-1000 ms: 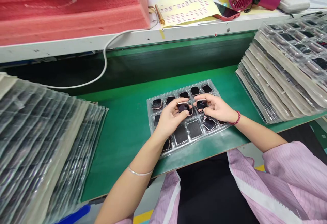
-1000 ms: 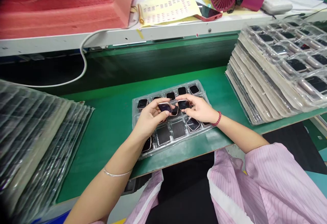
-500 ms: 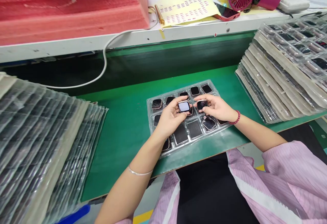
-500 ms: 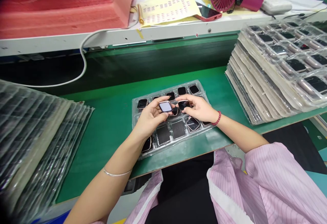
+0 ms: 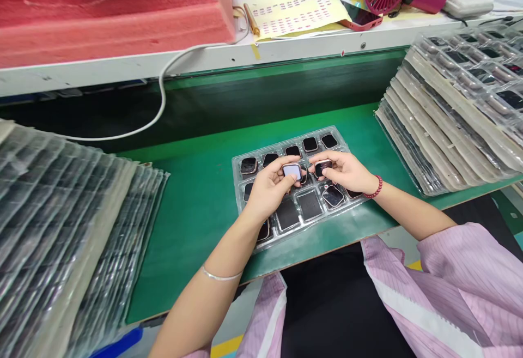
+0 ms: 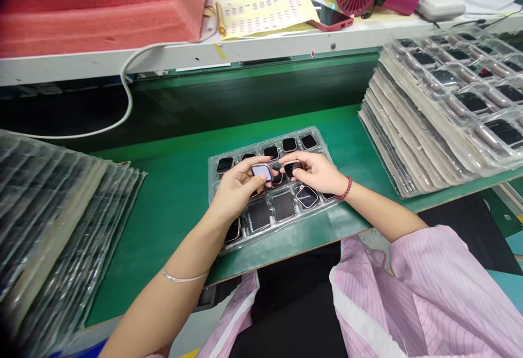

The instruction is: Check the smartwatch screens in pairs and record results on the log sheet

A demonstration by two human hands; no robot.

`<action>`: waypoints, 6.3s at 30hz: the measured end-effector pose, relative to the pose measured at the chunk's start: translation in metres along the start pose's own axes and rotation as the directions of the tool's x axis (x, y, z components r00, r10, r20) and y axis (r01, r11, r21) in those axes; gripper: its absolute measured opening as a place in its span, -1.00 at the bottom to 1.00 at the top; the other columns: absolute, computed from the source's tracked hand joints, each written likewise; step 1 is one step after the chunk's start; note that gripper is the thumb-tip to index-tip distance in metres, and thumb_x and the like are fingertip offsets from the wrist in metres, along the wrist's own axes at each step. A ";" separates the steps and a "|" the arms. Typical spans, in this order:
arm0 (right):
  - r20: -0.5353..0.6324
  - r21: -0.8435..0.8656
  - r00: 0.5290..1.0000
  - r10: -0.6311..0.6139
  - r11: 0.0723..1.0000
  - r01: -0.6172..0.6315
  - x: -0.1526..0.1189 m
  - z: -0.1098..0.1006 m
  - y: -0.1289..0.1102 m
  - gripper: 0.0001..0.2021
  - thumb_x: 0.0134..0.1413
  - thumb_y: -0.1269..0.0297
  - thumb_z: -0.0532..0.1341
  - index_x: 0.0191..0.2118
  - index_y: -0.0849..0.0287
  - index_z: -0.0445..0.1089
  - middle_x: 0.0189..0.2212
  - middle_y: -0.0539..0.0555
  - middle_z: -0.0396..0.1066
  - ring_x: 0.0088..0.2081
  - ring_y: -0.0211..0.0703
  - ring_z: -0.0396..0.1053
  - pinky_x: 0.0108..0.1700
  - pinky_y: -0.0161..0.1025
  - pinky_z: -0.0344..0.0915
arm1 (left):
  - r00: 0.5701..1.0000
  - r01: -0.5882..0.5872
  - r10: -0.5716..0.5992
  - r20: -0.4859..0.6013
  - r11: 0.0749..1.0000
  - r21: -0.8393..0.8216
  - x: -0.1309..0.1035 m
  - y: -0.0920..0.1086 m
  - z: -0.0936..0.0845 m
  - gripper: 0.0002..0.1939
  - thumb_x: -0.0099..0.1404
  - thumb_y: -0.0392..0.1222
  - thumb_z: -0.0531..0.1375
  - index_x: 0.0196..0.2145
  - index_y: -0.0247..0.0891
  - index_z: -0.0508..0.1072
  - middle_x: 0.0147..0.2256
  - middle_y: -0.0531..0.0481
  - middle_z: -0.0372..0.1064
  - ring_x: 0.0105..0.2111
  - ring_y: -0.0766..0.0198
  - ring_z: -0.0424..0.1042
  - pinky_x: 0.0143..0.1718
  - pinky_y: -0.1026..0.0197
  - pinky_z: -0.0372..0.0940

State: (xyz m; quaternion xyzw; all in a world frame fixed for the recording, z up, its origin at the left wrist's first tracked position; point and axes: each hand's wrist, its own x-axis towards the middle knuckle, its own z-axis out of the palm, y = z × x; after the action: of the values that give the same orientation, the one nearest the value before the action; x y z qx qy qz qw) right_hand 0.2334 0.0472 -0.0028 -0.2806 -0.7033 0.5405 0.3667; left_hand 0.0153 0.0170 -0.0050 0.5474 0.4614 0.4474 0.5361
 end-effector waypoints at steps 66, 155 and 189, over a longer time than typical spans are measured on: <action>0.010 -0.085 1.000 0.009 0.996 -0.009 -0.002 -0.001 -0.005 -0.60 0.10 0.42 0.15 0.09 0.21 0.35 0.06 0.20 0.40 -0.15 -0.16 0.48 -0.23 -0.26 0.51 | 0.998 -0.056 0.056 0.005 0.998 0.005 0.000 -0.002 0.002 -0.48 0.16 -0.10 0.35 0.06 -0.26 0.40 -0.24 -0.11 0.54 -0.22 0.12 0.54 -0.19 0.12 0.47; 0.088 0.063 0.989 0.116 0.991 -0.122 -0.002 -0.003 -0.004 -0.61 0.14 0.46 0.08 0.10 0.24 0.33 -0.06 0.16 0.44 -0.27 -0.24 0.50 -0.36 -0.34 0.50 | 0.997 -0.082 0.082 -0.011 0.997 -0.010 -0.002 0.006 0.006 -0.67 0.09 -0.19 0.36 -0.18 -0.26 0.41 -0.34 -0.02 0.50 -0.33 0.25 0.47 -0.30 0.23 0.35; 0.027 -0.038 0.999 0.029 0.999 -0.028 -0.002 -0.002 -0.008 -0.66 0.06 0.46 0.11 -0.01 0.24 0.34 -0.13 0.14 0.45 -0.19 -0.19 0.46 -0.26 -0.30 0.46 | 0.999 -0.053 0.053 0.010 0.998 0.017 -0.003 0.004 0.004 -0.58 0.19 -0.14 0.28 0.01 -0.26 0.42 -0.22 -0.13 0.55 -0.34 0.21 0.53 -0.33 0.21 0.42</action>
State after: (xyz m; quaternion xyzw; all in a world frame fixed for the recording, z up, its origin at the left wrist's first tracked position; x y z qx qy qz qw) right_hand 0.2356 0.0447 0.0046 -0.2899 -0.7144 0.5361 0.3438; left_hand 0.0191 0.0132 -0.0013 0.5660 0.4480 0.4550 0.5214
